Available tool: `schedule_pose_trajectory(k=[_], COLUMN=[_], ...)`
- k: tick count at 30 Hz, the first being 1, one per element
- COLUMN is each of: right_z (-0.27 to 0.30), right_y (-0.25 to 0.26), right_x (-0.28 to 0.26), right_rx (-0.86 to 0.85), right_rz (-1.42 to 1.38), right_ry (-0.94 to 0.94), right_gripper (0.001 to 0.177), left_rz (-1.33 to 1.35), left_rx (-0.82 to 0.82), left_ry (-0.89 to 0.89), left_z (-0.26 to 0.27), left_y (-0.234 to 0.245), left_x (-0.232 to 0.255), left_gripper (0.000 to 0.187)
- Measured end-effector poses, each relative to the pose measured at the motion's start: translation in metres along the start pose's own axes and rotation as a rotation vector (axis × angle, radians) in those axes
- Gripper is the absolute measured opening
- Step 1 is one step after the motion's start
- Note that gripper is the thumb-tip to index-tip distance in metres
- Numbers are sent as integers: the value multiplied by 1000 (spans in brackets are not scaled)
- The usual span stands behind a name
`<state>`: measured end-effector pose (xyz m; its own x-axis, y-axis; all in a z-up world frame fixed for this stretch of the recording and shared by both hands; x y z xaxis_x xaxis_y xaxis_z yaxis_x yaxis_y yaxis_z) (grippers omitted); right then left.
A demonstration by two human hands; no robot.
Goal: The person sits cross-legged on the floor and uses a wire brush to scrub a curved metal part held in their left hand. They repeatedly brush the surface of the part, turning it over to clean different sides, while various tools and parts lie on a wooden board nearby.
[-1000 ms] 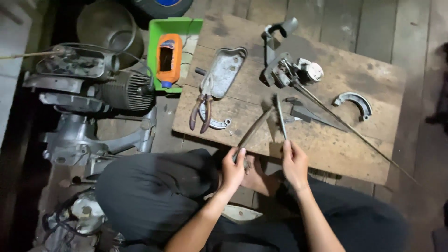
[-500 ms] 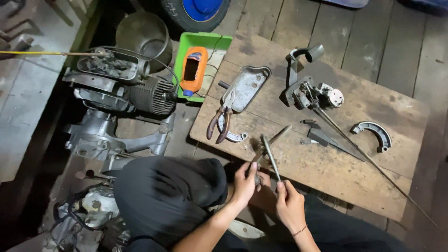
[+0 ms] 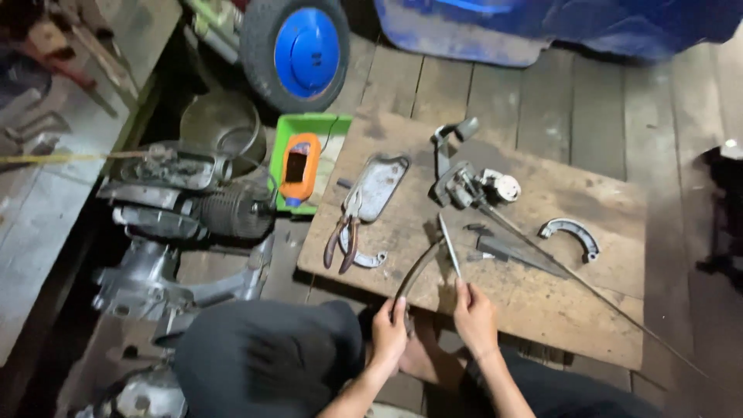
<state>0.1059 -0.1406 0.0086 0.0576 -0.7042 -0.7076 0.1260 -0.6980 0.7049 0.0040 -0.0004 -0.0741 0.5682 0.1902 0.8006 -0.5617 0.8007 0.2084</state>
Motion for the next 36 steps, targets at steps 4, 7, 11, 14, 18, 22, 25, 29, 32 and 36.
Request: schedule_pose_trajectory(k=[4, 7, 11, 14, 18, 22, 25, 29, 32, 36], right_z=[21, 31, 42, 44, 49, 61, 70, 69, 48, 24], right_y=[11, 18, 28, 30, 27, 19, 16, 12, 14, 14], right_x=[1, 4, 6, 9, 19, 19, 8, 1, -11, -11], right_rx=[-8, -6, -27, -24, -33, -56, -85, -166, -165, -154], right_rz=[-111, -99, -93, -109, -87, -63, -117, -65, -6, 114], right_ry=[-18, -80, -215, -239, -179, -192, -117, -58, -32, -51], right_gripper=[44, 45, 47, 48, 49, 44, 36, 31, 31, 27], left_rz=[46, -29, -144, -179, -365, -521, -530, -506, -480, -465], left_rx=[-55, -35, -83, -117, -101, -109, -85, -65, -95, -127], left_ry=[82, -32, -31, -17, -149, 0, 43, -79, -49, 6], left_z=[8, -1, 0, 2, 0, 26, 18, 12, 9, 14], left_y=[4, -1, 5, 8, 4, 16, 14, 11, 8, 10], left_x=[15, 5, 16, 25, 16, 58, 48, 35, 31, 39], left_gripper=[35, 33, 37, 34, 43, 28, 32, 36, 34, 31])
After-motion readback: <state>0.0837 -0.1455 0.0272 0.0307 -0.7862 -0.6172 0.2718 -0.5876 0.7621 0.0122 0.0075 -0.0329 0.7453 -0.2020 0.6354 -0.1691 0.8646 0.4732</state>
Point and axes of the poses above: each hand's wrist, its own z-axis away from the middle knuckle, its own y-axis out of the back of the hand, x = y × z, the point moved 1 cm from there along -z, towards the middle knuckle, and after that the axes turned 10 degrees about y, right-handed, at the moved point
